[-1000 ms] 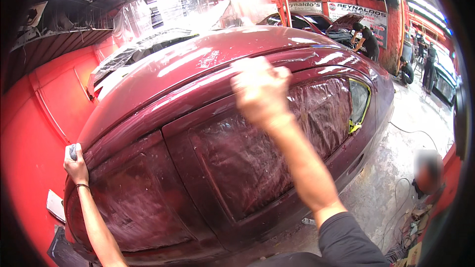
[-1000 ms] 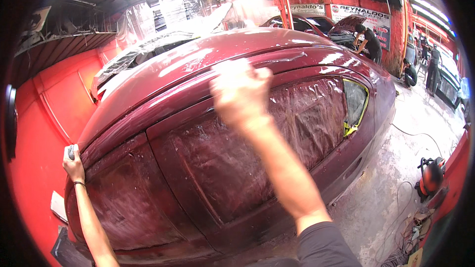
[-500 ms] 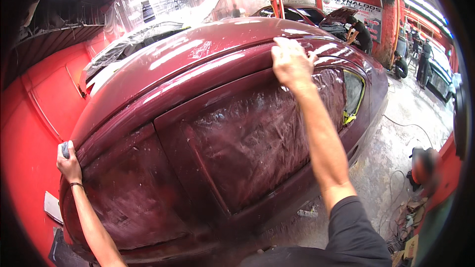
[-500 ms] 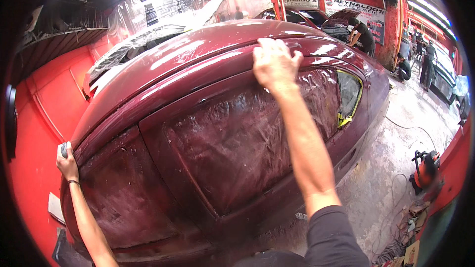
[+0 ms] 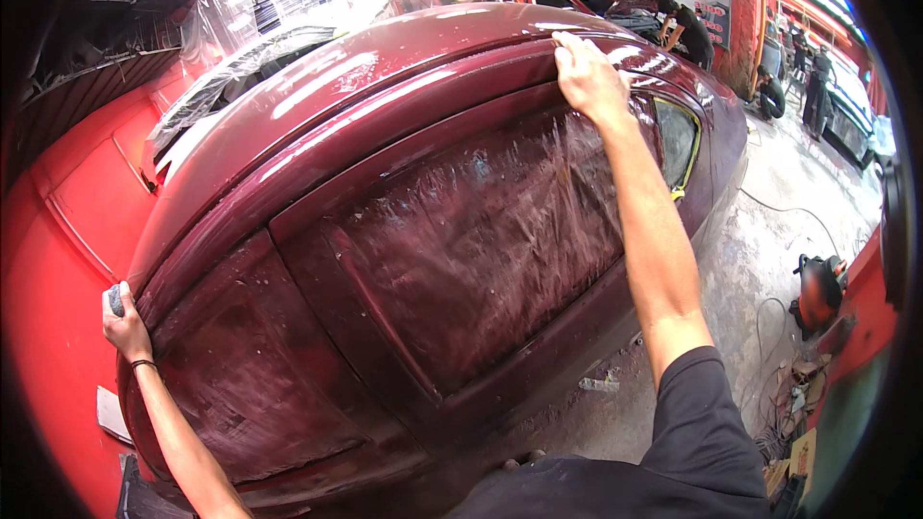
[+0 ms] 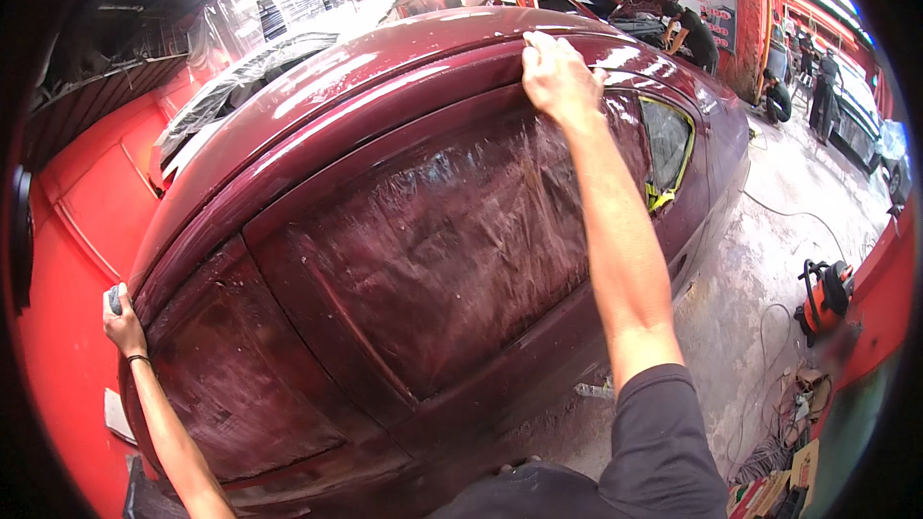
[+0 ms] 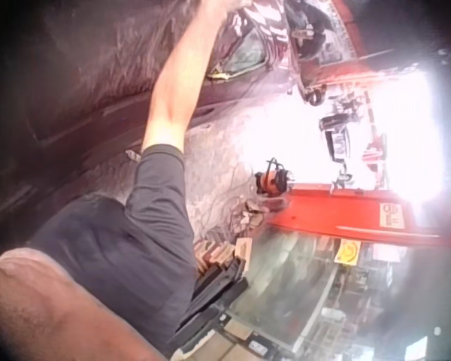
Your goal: The person scrubs the rear trunk lid of a maroon car with a sponge and a small abrasive pad, repeatedly dipping the sponge in a bucket of water and wiping the surface in circular and linear motions. The person occasionally switches between the sponge and the pad while working across the trunk lid.
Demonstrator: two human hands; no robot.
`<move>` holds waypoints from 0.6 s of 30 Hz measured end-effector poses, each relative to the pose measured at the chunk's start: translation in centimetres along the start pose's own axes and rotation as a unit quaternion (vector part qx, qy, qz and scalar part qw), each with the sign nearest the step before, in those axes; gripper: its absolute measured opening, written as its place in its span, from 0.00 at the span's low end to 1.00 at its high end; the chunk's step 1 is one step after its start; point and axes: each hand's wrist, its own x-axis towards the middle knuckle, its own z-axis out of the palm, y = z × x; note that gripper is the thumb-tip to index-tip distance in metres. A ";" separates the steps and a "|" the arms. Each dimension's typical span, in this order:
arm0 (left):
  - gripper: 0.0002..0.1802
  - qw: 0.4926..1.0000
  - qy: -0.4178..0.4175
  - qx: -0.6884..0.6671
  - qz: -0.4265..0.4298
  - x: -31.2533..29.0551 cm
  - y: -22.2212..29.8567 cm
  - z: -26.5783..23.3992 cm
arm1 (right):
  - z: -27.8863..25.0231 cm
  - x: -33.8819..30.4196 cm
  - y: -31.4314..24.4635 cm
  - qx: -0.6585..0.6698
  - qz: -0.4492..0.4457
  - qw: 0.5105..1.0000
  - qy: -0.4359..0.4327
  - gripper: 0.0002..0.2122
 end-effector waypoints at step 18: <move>0.15 0.981 -0.082 -0.170 -0.050 2.2 -2.4 0.2 | 3.5 -11.9 -11.0 -0.010 -0.123 0.989 0.080 0.25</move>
